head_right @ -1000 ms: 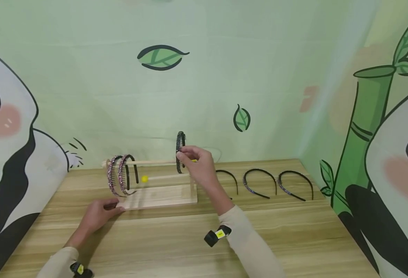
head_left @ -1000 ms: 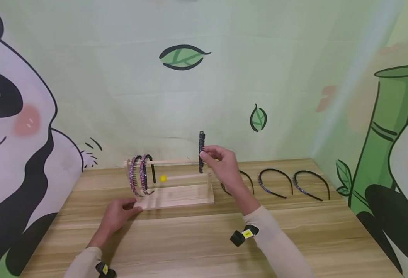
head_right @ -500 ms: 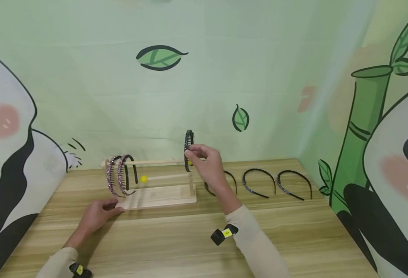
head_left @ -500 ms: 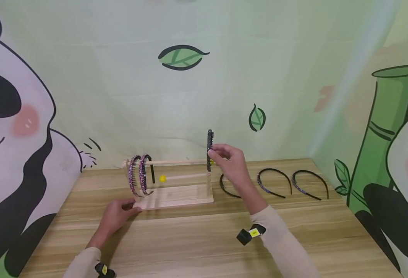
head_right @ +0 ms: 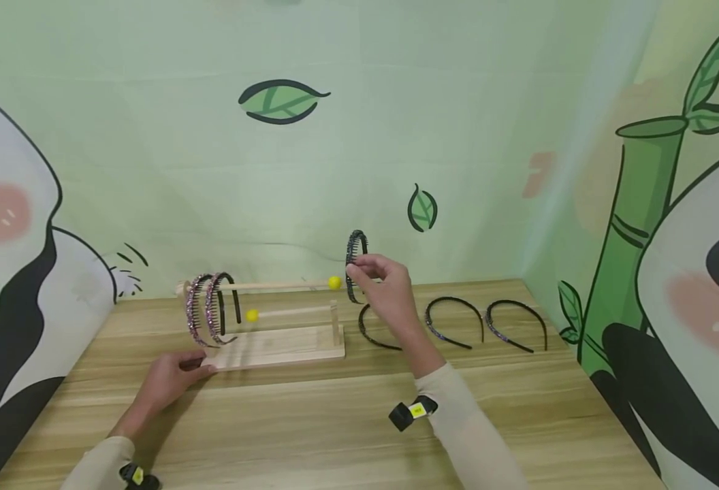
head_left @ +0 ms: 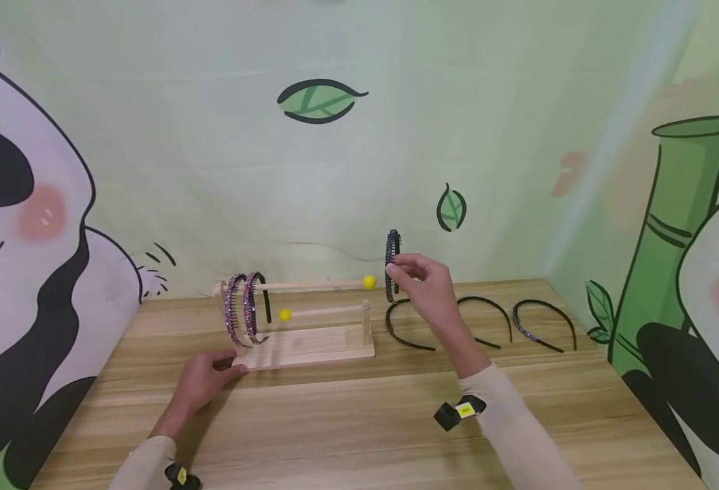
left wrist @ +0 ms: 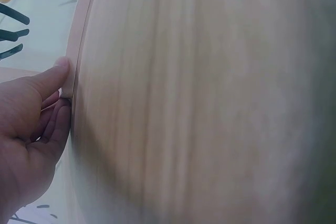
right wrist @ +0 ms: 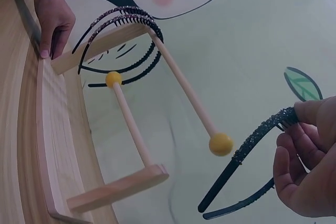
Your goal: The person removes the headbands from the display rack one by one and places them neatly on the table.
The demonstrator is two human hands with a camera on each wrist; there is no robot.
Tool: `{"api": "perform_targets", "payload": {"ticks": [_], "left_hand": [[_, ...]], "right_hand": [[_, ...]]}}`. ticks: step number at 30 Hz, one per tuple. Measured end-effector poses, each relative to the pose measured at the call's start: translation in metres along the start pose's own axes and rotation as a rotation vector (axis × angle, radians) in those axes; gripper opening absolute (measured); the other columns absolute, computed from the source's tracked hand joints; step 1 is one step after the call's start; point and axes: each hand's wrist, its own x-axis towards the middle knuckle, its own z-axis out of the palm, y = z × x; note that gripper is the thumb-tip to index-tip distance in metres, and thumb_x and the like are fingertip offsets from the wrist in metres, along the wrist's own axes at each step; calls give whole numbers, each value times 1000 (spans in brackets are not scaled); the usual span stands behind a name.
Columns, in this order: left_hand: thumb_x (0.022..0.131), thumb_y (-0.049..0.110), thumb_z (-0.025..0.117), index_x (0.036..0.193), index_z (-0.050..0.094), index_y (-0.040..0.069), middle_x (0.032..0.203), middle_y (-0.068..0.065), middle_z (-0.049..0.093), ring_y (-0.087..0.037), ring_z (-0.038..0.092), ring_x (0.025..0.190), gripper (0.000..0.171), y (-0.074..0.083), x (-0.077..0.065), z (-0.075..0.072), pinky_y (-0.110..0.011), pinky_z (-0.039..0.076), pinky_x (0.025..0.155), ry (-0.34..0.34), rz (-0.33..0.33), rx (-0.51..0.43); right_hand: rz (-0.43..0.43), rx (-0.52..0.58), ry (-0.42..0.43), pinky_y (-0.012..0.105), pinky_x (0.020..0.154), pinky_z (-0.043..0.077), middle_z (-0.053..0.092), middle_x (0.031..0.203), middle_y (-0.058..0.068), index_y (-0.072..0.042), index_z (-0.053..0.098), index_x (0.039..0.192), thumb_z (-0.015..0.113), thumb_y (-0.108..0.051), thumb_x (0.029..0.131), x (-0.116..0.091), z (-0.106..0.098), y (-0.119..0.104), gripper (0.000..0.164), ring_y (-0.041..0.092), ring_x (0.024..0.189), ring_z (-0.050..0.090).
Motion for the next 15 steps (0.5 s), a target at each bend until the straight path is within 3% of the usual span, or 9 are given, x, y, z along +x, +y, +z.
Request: {"api": "perform_targets", "payload": {"ticks": [8,15], "left_hand": [[93,29,77,127,67,-6,127,-25,68,-40,65,119,50,0,0,0,-54,53,97,1,10,-7],[93,27,78,126,68,-6,125,-24,69,-39,66,117,48,-2,1,0,-55,53,97,11,16,-8]], "right_hand": [[1,-62,30,37,83,58,72,107,8,-8,72,117,75,-34,95,0,-19,7,34,21,99,64],[-5,-112,59,26,77,55,73,106,10,-6,72,116,74,-31,96,-2,-31,12,32,19,97,64]]}}
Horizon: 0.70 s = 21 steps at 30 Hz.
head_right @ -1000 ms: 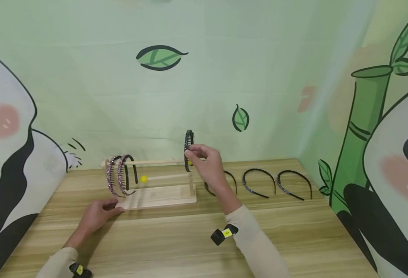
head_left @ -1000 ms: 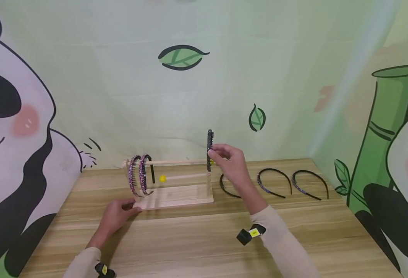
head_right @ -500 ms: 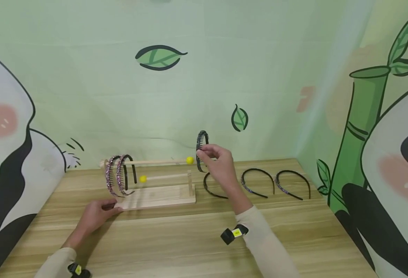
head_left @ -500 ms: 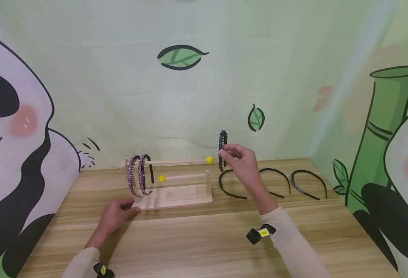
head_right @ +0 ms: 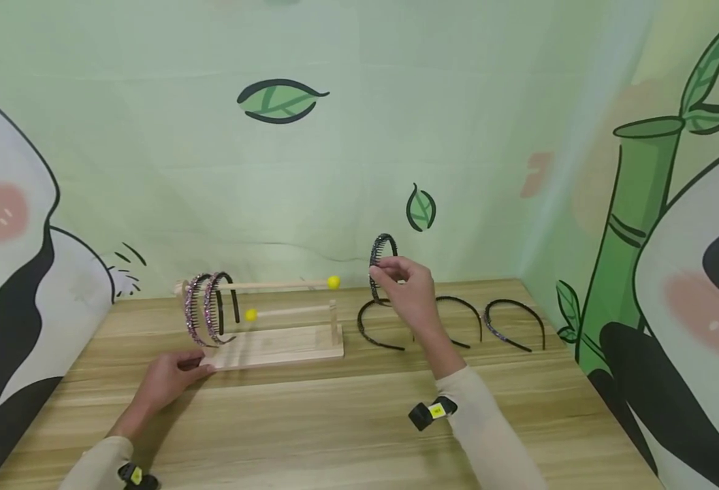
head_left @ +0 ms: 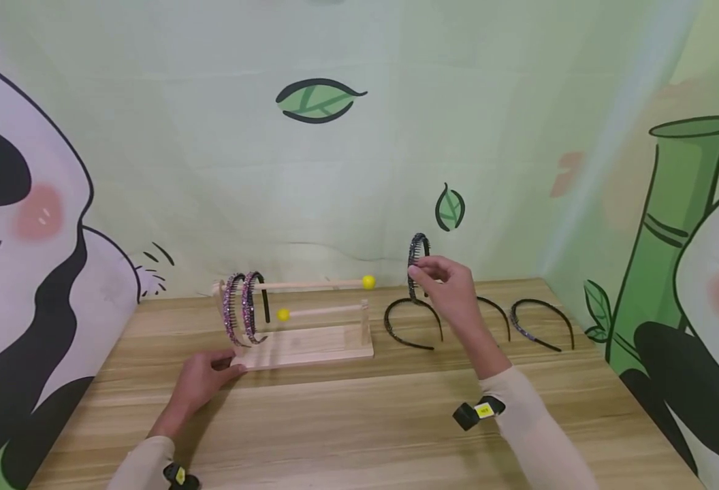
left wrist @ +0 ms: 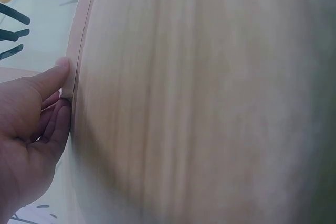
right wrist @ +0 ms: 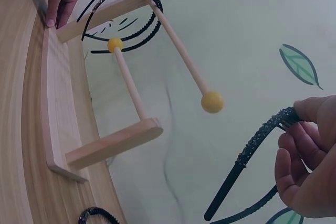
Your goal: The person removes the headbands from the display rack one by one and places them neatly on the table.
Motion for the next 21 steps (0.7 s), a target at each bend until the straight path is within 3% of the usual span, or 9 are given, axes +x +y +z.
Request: {"api": "perform_targets", "payload": {"ticks": [11,21], "left_hand": [[93,30,78,126,67,-6,125,-25,69,-42,65,118,50,2,-2,-1,-56,52,98,-9,-7,6],[93,29,77,127,67,-5,127,-25,68,-41,65,119,50,3,-2,-1,-55,52,98,-12,-23,5]], "right_hand": [[41,-74,59,23,81,51,72,105,10,-5,72,116,74,-37,95,-6,-25,23,37,16,94,63],[60,-159,123,17,72,50,74,98,7,-4,72,112,75,-35,95,-15,-54,40,35,8,87,62]]}}
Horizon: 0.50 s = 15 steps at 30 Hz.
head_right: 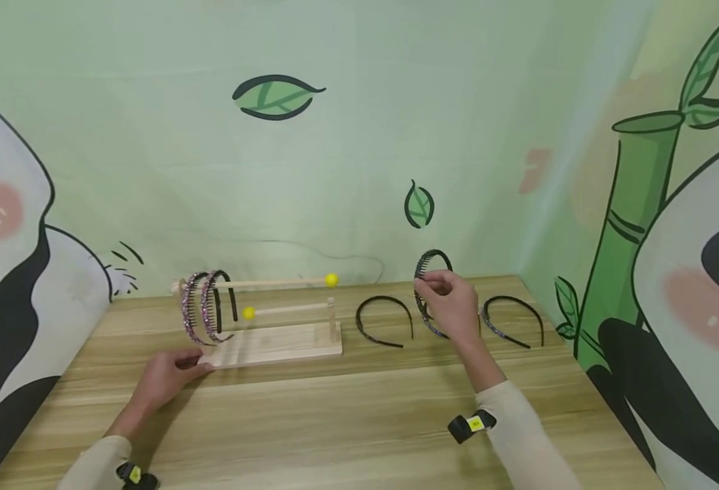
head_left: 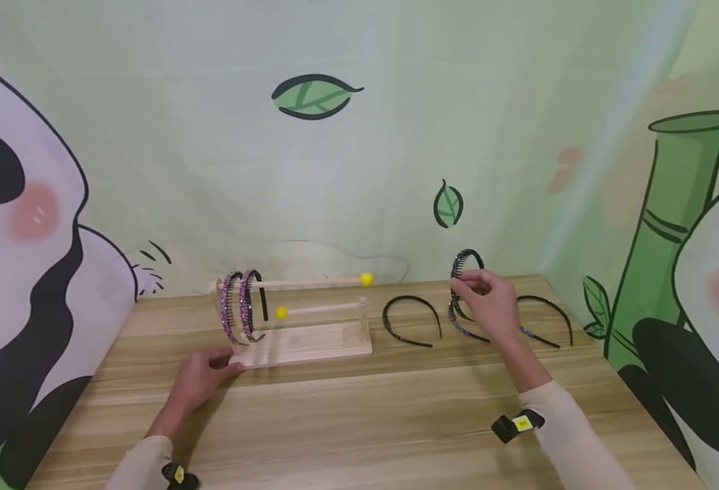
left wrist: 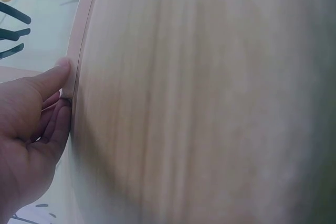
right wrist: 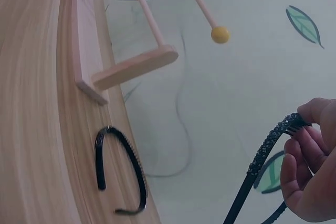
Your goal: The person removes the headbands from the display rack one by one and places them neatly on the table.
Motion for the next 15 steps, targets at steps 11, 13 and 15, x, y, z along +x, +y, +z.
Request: {"api": "perform_targets", "payload": {"ticks": [11,13,15], "left_hand": [[92,30,79,124,69,-6,122,-25,70,-41,67,113,49,-2,0,0,-55,53,96,28,49,-5],[92,29,79,124,69,-6,122,-25,70,-41,67,114,49,-2,0,0,-55,53,97,28,45,1],[92,29,79,124,69,-6,123,-25,69,-42,66,116,49,-2,0,0,-55,53,97,25,42,6]], "right_hand": [[66,-95,26,17,75,50,72,101,7,-4,71,113,73,-41,95,-9,-36,22,41,8,91,62],[69,-99,40,17,73,50,72,99,6,-4,72,111,74,-39,94,-12,-41,27,39,7,88,62],[69,-117,49,17,71,50,71,97,5,-3,72,110,75,-39,94,-14,-47,34,39,6,85,61]]}}
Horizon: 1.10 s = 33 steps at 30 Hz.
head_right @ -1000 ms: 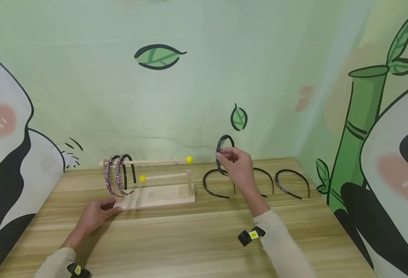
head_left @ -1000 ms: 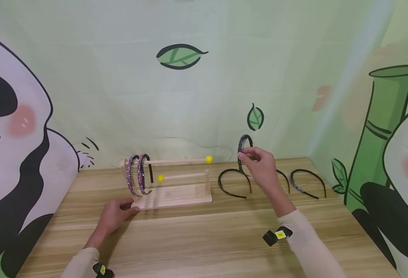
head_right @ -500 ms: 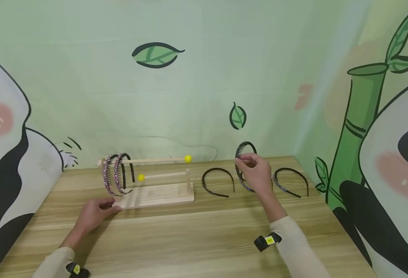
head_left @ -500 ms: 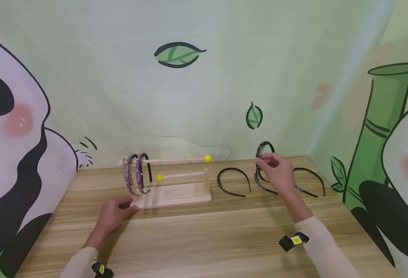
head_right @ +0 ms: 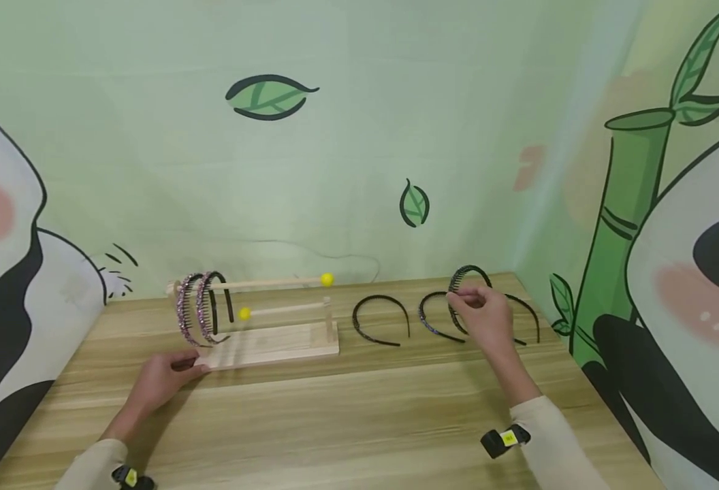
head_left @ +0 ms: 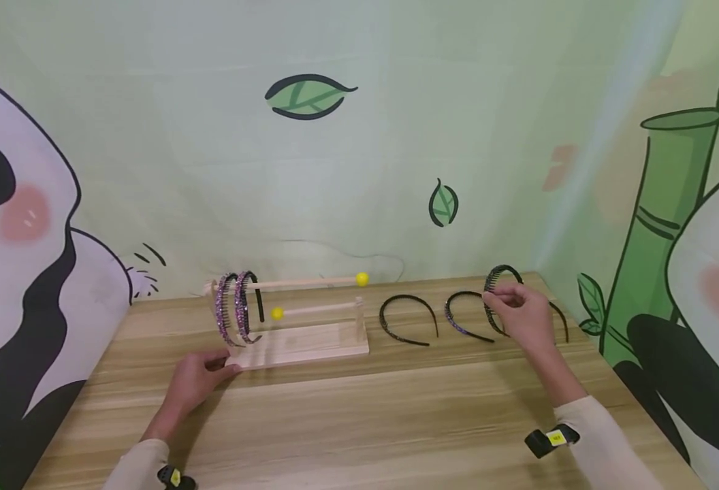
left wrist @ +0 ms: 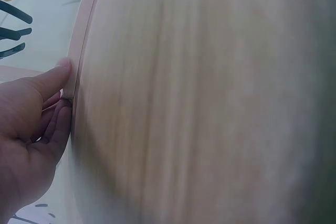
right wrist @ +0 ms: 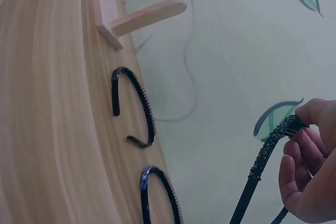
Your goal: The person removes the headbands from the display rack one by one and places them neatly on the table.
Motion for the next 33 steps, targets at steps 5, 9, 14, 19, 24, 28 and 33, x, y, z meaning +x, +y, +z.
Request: {"api": "perform_targets", "payload": {"ticks": [5,9,14,19,24,28,33], "left_hand": [[93,29,78,125,68,-6,125,-25,69,-43,65,118,49,0,-1,0,-56,52,98,-8,-12,3],[92,31,78,125,68,-7,124,-25,69,-42,65,117,50,1,-2,0,-56,52,98,-6,-11,2],[93,29,78,126,68,-7,124,-26,69,-42,65,117,50,3,-3,0,-56,52,98,-11,-26,-9],[93,30,78,126,68,-7,125,-26,68,-43,64,119,50,4,-3,-1,-57,51,100,-20,-36,-11],[93,29,77,126,67,-7,126,-26,68,-43,64,120,50,5,-3,-2,-57,50,100,-23,-41,-2],[93,29,77,127,67,-7,127,-26,67,-43,63,120,50,4,-2,-1,-57,51,100,-26,-42,2],[93,29,77,128,67,-6,127,-25,68,-41,64,119,50,2,-1,-1,-56,51,99,-19,-34,-5]], "right_hand": [[3,-68,23,18,67,49,71,92,5,-3,72,108,74,-39,94,-3,-10,18,39,3,80,60],[9,-129,38,19,65,49,72,92,7,-4,73,106,74,-40,94,-5,-18,32,38,4,78,60],[28,-186,43,21,61,49,73,94,11,-3,74,106,75,-37,94,-9,-26,48,36,9,79,60],[82,-217,36,23,61,48,72,97,13,-2,73,109,74,-37,95,-14,-34,64,38,14,81,61],[100,-256,40,25,63,48,73,97,14,-1,72,107,74,-35,95,-19,-41,79,37,16,81,63],[118,-275,45,26,64,47,73,95,15,0,72,105,75,-31,94,-22,-45,89,33,19,81,64],[161,-301,36,30,64,48,75,94,17,2,72,103,75,-28,93,-25,-48,99,32,26,82,67]]}}
